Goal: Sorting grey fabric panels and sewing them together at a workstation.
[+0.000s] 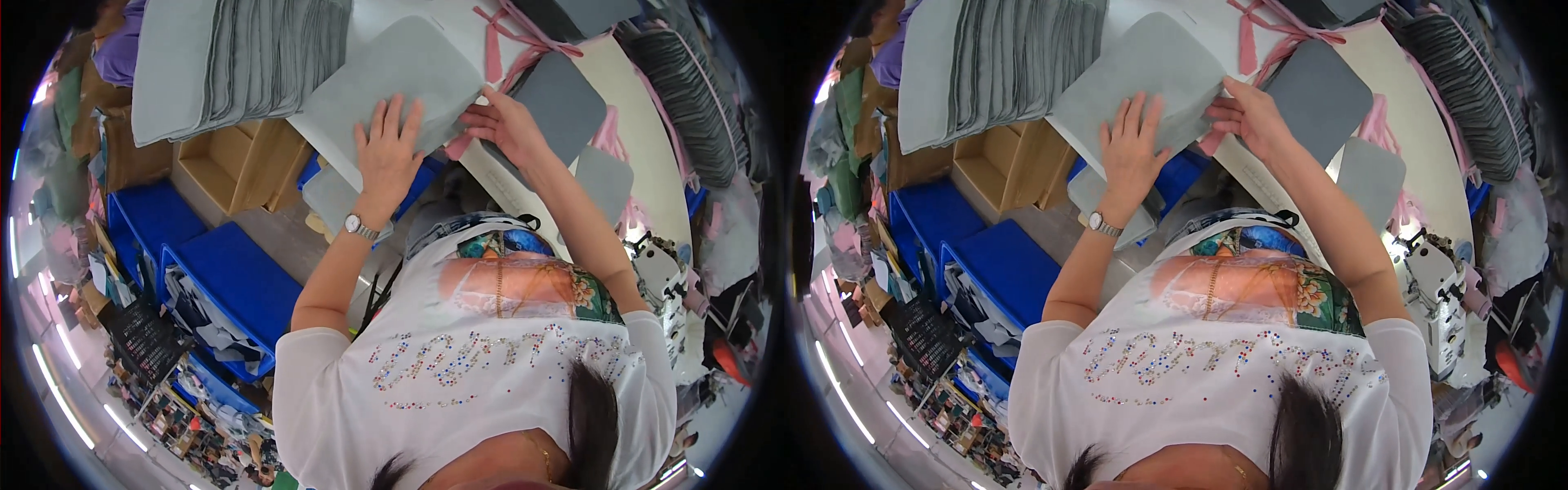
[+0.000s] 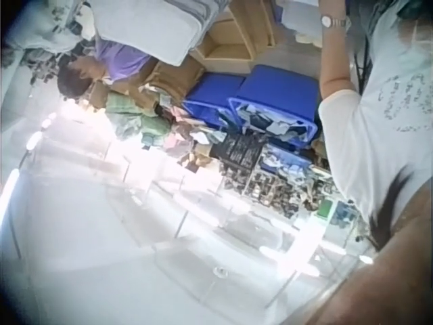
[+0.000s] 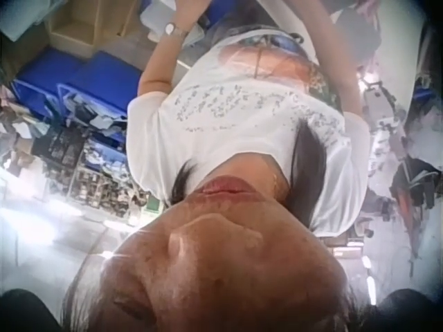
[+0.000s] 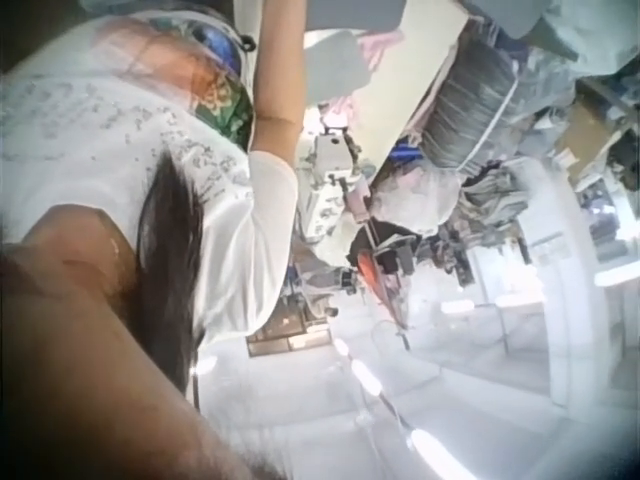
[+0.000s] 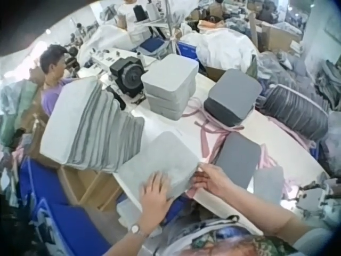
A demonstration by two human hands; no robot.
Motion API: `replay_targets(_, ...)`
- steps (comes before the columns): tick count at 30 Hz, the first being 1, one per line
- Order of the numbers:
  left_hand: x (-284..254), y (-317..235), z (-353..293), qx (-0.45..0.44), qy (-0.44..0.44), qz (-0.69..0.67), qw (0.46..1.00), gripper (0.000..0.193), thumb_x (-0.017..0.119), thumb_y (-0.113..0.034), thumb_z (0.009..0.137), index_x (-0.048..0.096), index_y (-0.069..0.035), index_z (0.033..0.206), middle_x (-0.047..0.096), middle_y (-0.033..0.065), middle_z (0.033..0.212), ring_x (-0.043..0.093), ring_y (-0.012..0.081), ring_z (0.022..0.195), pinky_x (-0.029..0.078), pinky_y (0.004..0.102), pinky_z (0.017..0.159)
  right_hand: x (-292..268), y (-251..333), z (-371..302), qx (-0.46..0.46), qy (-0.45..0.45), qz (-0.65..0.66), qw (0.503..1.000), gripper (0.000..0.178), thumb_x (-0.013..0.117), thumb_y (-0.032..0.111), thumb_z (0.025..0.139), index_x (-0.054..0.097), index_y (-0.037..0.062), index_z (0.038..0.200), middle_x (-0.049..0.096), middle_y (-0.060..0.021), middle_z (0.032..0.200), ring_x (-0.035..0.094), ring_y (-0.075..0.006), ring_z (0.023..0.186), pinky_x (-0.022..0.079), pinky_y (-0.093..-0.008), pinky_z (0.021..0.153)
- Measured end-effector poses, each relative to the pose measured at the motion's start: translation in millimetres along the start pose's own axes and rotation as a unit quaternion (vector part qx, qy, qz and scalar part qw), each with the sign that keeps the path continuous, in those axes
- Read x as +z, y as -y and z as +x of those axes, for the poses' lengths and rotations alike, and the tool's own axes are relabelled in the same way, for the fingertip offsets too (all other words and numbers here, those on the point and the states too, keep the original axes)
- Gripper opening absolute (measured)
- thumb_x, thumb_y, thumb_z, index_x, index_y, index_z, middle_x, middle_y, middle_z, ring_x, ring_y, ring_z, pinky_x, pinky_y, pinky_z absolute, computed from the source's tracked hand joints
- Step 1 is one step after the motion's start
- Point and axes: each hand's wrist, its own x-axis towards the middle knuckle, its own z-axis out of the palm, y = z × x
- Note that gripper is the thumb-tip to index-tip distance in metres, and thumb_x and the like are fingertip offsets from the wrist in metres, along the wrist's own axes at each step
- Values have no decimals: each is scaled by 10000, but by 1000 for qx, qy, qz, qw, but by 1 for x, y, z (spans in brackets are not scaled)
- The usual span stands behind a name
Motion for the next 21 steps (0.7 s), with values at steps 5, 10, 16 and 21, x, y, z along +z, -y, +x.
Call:
replay_targets(5,-8,21,14,12,-45,-91,995,749,653,-73,620,398,-139,1321,505,129,1233,526,278,1070,435,391,859,22,13,-11,-50,-46,-59,996,586,546,420,862,406,23,1269,573,-138,1048,587,-219,926,489,-296,709)
replay_targets(10,-78,40,41,-43,5,-160,986,696,597,-55,626,422,-106,1298,580,165,1109,596,260,949,482,317,792,22,31,6,-33,89,-27,995,587,389,428,930,278,40,1357,542,-172,1153,583,-261,991,520,-320,732)
replay_targets(16,-152,26,52,12,-30,-295,955,631,566,-1,618,470,-80,1236,596,135,1122,585,199,1012,449,317,881,-1,50,20,49,253,30,966,620,383,490,915,352,14,1311,557,-192,1142,589,-276,985,529,-385,759)
replay_targets(21,-136,-13,53,366,57,-258,892,554,617,17,586,557,-126,1118,577,23,1178,528,212,1119,375,413,983,-57,40,10,-94,361,52,926,574,383,470,923,475,-1,1238,567,-110,1157,555,-214,1050,495,-329,833)
